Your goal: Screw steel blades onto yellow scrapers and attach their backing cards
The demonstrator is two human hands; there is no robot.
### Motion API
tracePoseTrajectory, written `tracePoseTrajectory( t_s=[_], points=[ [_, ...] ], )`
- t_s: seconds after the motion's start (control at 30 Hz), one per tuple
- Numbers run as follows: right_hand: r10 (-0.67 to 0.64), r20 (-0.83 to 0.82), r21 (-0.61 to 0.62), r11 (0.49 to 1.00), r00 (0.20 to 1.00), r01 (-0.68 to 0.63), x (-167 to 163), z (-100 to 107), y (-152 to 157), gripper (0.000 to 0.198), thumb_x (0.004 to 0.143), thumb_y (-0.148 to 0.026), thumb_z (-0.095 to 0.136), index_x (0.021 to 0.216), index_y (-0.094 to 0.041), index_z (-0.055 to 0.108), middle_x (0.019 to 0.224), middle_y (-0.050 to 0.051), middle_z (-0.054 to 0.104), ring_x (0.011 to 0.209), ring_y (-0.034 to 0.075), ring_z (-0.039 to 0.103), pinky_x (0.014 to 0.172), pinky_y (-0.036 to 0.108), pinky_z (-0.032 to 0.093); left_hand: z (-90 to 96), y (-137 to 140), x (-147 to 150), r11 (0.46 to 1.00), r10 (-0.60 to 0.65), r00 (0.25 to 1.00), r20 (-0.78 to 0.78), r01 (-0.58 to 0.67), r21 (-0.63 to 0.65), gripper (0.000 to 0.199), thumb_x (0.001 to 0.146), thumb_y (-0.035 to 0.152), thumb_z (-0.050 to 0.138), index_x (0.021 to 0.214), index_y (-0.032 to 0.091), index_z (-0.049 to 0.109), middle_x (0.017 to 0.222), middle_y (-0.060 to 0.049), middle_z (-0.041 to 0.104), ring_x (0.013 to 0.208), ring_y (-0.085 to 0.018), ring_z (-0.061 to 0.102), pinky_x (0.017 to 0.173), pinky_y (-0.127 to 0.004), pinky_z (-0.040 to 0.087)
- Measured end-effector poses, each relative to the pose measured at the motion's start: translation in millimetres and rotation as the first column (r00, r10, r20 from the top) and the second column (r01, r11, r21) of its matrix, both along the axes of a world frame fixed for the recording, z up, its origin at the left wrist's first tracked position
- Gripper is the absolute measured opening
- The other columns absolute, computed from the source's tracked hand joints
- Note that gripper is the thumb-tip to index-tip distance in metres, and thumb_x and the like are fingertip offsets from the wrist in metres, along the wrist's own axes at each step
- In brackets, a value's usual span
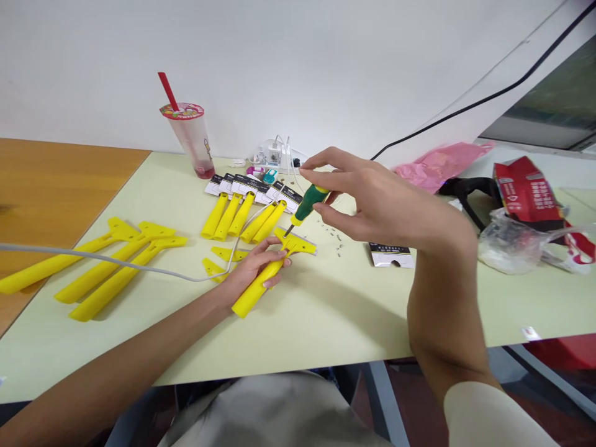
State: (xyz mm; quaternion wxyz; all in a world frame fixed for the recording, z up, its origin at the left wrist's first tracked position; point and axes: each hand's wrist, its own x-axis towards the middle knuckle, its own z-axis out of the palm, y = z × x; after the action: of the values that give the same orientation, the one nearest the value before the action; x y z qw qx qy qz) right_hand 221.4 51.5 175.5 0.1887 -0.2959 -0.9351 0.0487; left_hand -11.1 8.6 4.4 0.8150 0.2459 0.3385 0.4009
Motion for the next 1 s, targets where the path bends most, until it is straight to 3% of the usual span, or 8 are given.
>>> tracePoseTrajectory(
  t_s=[0.2, 0.43, 0.53, 0.67, 0.73, 0.87, 1.0],
  points=[
    [-0.005, -0.031, 0.009, 1.000, 1.000, 0.005, -0.4, -1.2, 5.8, 0.026, 0.108, -0.029, 0.063, 0.127, -0.027, 0.079, 0.124, 0.009, 0.077, 0.097, 0.027, 0.074, 0.085, 0.041, 0.055, -1.3, 1.9, 0.3, 0.999, 0.024, 1.000, -0.011, -0.024, 0.039, 0.048, 0.083, 0.021, 0.087, 0.115, 0.025, 0.051, 0.093, 0.000, 0.072, 0.058, -0.011, 0.067, 0.036, -0.015, 0.039],
    [-0.006, -0.073, 0.010, 1.000, 0.997, 0.007, -3.9, -0.5, 4.3, 0.024, 0.104, -0.052, 0.074, 0.109, -0.029, 0.080, 0.096, 0.004, 0.077, 0.080, 0.023, 0.070, 0.075, 0.038, 0.052, -1.2, 0.6, -0.6, 0.999, -0.007, 0.999, -0.038, 0.008, 0.034, 0.046, 0.087, 0.024, 0.085, 0.117, 0.026, 0.051, 0.091, 0.003, 0.072, 0.039, -0.004, 0.047, 0.035, -0.016, 0.037],
    [-0.016, -0.061, 0.050, 0.999, 0.998, 0.019, -4.9, -0.2, 4.2, 0.035, 0.102, -0.061, 0.075, 0.094, -0.026, 0.076, 0.079, 0.002, 0.071, 0.068, 0.019, 0.061, 0.067, 0.035, 0.046, 1.7, -0.6, -0.5, 1.000, -0.002, 0.999, -0.035, 0.003, 0.024, 0.046, 0.086, 0.022, 0.086, 0.117, 0.025, 0.052, 0.092, 0.003, 0.072, 0.040, -0.003, 0.048, 0.035, -0.016, 0.035],
    [-0.104, -0.027, 0.107, 0.989, 0.994, 0.107, -6.5, -1.7, 4.0, 0.051, 0.102, -0.062, 0.075, 0.074, -0.022, 0.061, 0.063, -0.002, 0.056, 0.056, 0.013, 0.040, 0.059, 0.034, 0.033, 6.2, -2.1, 1.2, 1.000, 0.017, 0.999, -0.033, -0.017, 0.004, 0.050, 0.083, 0.020, 0.087, 0.117, 0.025, 0.050, 0.093, 0.003, 0.072, 0.043, -0.004, 0.052, 0.036, -0.016, 0.037],
    [-0.150, -0.027, 0.127, 0.980, 0.988, 0.152, -8.0, -3.9, 4.3, 0.048, 0.104, -0.061, 0.071, 0.078, -0.022, 0.060, 0.060, -0.004, 0.051, 0.056, 0.012, 0.037, 0.059, 0.033, 0.032, 8.2, -3.5, 2.5, 1.000, 0.017, 0.999, -0.046, -0.017, 0.005, 0.051, 0.082, 0.020, 0.088, 0.117, 0.025, 0.050, 0.094, 0.002, 0.072, 0.044, -0.005, 0.053, 0.037, -0.016, 0.038],
    [-0.139, -0.047, 0.125, 0.982, 0.989, 0.144, -11.2, -8.2, 6.1, 0.036, 0.110, -0.058, 0.063, 0.099, -0.024, 0.069, 0.059, -0.005, 0.051, 0.058, 0.016, 0.048, 0.069, 0.032, 0.039, 9.6, -6.8, 4.9, 1.000, 0.008, 0.999, -0.044, -0.008, 0.019, 0.050, 0.082, 0.020, 0.089, 0.115, 0.024, 0.051, 0.092, 0.002, 0.070, 0.050, -0.006, 0.056, 0.036, -0.016, 0.036],
    [-0.128, -0.030, 0.106, 0.986, 0.991, 0.130, -11.9, -8.7, 6.9, 0.036, 0.110, -0.058, 0.062, 0.101, -0.025, 0.071, 0.061, -0.003, 0.054, 0.058, 0.017, 0.051, 0.071, 0.034, 0.040, 10.5, -6.8, 5.0, 1.000, 0.007, 0.999, -0.050, -0.007, 0.013, 0.050, 0.083, 0.020, 0.089, 0.115, 0.024, 0.051, 0.093, 0.002, 0.071, 0.049, -0.006, 0.055, 0.036, -0.016, 0.035]
  ],
)
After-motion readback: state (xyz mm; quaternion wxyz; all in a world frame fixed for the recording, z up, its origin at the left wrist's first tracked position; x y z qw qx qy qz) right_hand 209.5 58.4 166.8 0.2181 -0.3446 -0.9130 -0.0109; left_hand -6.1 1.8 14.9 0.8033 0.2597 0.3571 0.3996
